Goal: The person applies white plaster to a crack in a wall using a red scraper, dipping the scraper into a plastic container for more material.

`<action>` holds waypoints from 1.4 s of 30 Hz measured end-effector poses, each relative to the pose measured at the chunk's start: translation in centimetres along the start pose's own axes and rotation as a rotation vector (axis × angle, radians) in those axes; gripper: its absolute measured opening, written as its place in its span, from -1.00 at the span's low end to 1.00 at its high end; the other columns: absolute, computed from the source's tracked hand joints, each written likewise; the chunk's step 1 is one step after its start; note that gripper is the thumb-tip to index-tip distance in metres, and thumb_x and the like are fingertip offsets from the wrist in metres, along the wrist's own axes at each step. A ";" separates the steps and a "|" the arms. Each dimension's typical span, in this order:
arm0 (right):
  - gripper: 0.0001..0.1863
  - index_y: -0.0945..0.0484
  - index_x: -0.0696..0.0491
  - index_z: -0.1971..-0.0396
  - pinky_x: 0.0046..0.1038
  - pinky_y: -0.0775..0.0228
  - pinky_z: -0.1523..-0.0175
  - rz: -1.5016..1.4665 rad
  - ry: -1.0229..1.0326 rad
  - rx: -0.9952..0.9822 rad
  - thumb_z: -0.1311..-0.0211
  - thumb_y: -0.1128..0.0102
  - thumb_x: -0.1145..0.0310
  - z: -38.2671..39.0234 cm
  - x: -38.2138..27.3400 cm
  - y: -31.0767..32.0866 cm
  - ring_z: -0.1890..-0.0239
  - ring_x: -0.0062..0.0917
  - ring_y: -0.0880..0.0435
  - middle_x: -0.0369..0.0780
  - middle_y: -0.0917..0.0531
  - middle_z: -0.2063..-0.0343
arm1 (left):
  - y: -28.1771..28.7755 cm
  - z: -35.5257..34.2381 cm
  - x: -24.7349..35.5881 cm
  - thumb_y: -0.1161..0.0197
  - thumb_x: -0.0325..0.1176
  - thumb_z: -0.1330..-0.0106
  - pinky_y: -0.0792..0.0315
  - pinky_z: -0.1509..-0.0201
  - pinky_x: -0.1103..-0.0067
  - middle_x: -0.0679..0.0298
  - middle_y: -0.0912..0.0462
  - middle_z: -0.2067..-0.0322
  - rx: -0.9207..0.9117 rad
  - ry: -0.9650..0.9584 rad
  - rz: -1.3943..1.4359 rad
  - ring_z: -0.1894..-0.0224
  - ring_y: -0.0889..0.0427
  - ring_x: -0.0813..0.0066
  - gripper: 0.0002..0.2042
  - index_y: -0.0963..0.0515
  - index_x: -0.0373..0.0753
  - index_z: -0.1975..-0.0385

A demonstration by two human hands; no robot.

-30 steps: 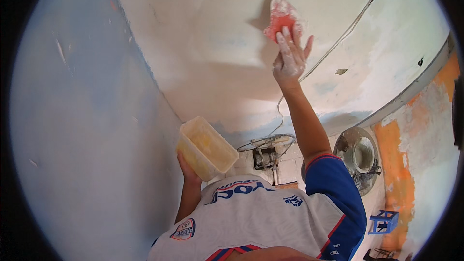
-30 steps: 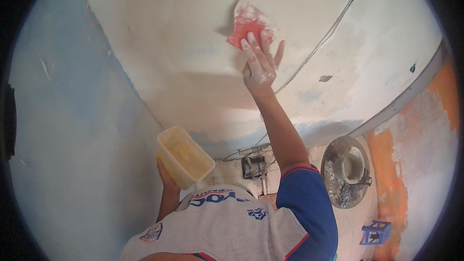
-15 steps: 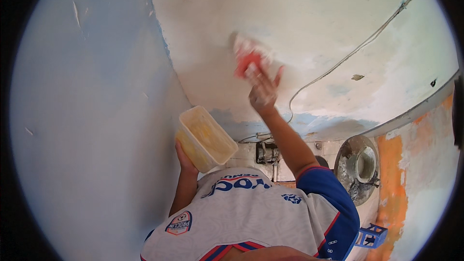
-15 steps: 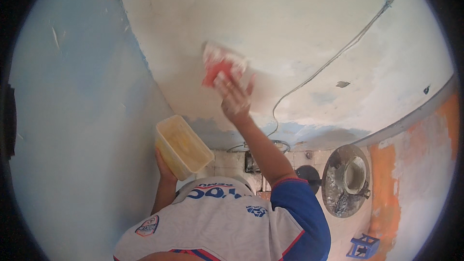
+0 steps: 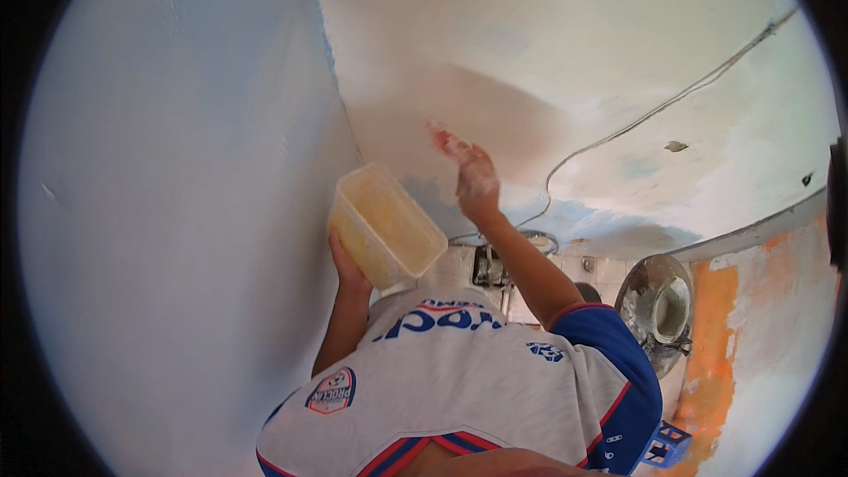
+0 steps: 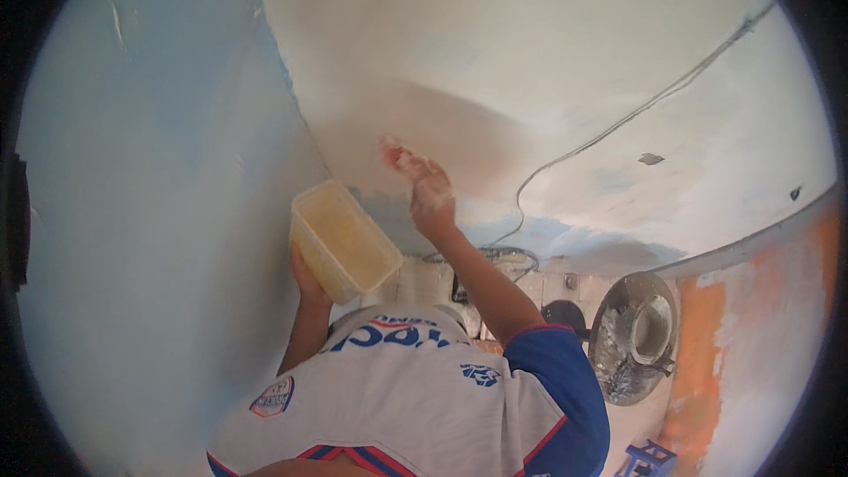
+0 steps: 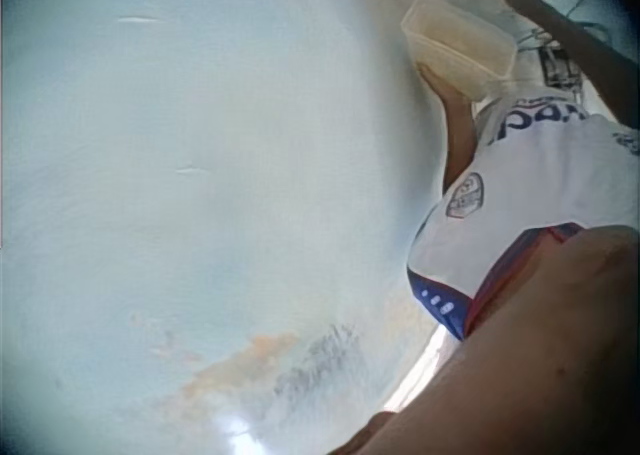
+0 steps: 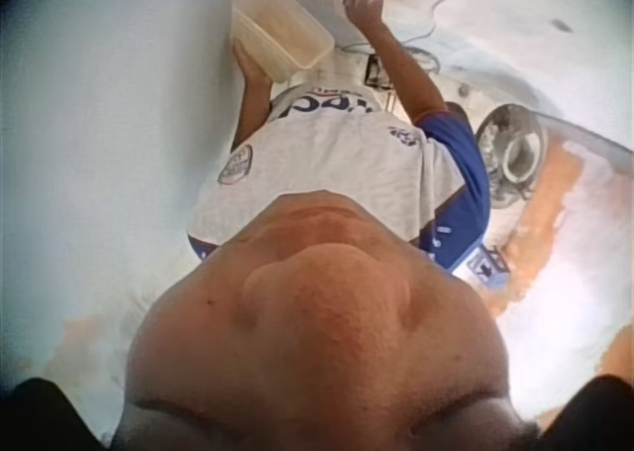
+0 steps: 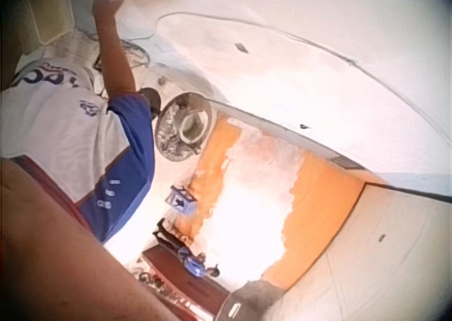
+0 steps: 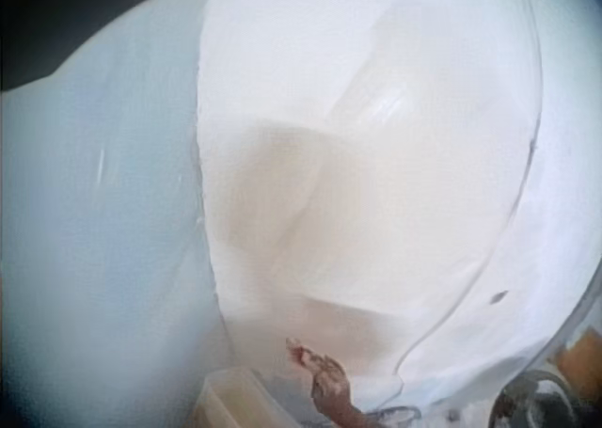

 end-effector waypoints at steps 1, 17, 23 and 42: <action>-0.58 -0.64 0.02 -0.16 -0.55 -0.47 0.01 -0.199 -0.486 -0.112 -0.37 -0.04 0.62 2.1 3.6 -0.1 0.12 -0.54 -0.70 -0.23 -0.76 0.06 | -0.5 -0.1 -0.1 0.25 0.29 -0.52 -0.34 -0.43 0.24 0.13 -0.39 -0.38 -0.018 -0.004 0.022 -0.38 -0.40 0.13 -0.27 -0.22 -0.15 -0.47; -0.61 -0.41 0.32 -0.21 -0.44 -0.54 -0.17 -0.459 -0.697 -0.027 -0.42 -0.11 0.63 3.2 -1.7 18.0 -0.05 -0.48 -0.69 -0.03 -0.70 -0.03 | -16.0 0.8 -6.4 0.24 0.27 -0.52 -0.36 -0.42 0.24 0.15 -0.44 -0.33 -0.229 -0.128 -0.076 -0.35 -0.45 0.19 -0.28 -0.24 -0.17 -0.44; -0.62 -0.48 0.31 -0.18 -0.57 -0.43 -0.17 -0.398 -0.678 -0.231 -0.39 -0.05 0.69 4.9 -1.9 22.1 -0.03 -0.58 -0.66 -0.12 -0.71 0.00 | -20.1 3.1 -10.8 0.20 0.26 -0.52 -0.38 -0.40 0.26 0.16 -0.45 -0.31 -0.195 -0.155 -0.169 -0.34 -0.45 0.21 -0.31 -0.27 -0.17 -0.41; -0.53 -0.37 0.34 -0.29 -0.52 -0.47 -0.18 -0.672 -0.858 0.034 -0.42 -0.09 0.60 10.7 2.9 39.0 -0.04 -0.55 -0.67 -0.03 -0.69 -0.01 | -19.0 10.1 -19.0 0.18 0.41 -0.44 -0.42 -0.37 0.25 0.15 -0.43 -0.33 -0.346 -0.346 -0.088 -0.34 -0.46 0.20 -0.20 -0.27 -0.14 -0.43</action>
Point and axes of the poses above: each hand's wrist, its own z-axis away from the middle knuckle, its own y-axis out of the back of the hand, x = y × z, the point moved 10 cm from there along -z, towards the middle knuckle
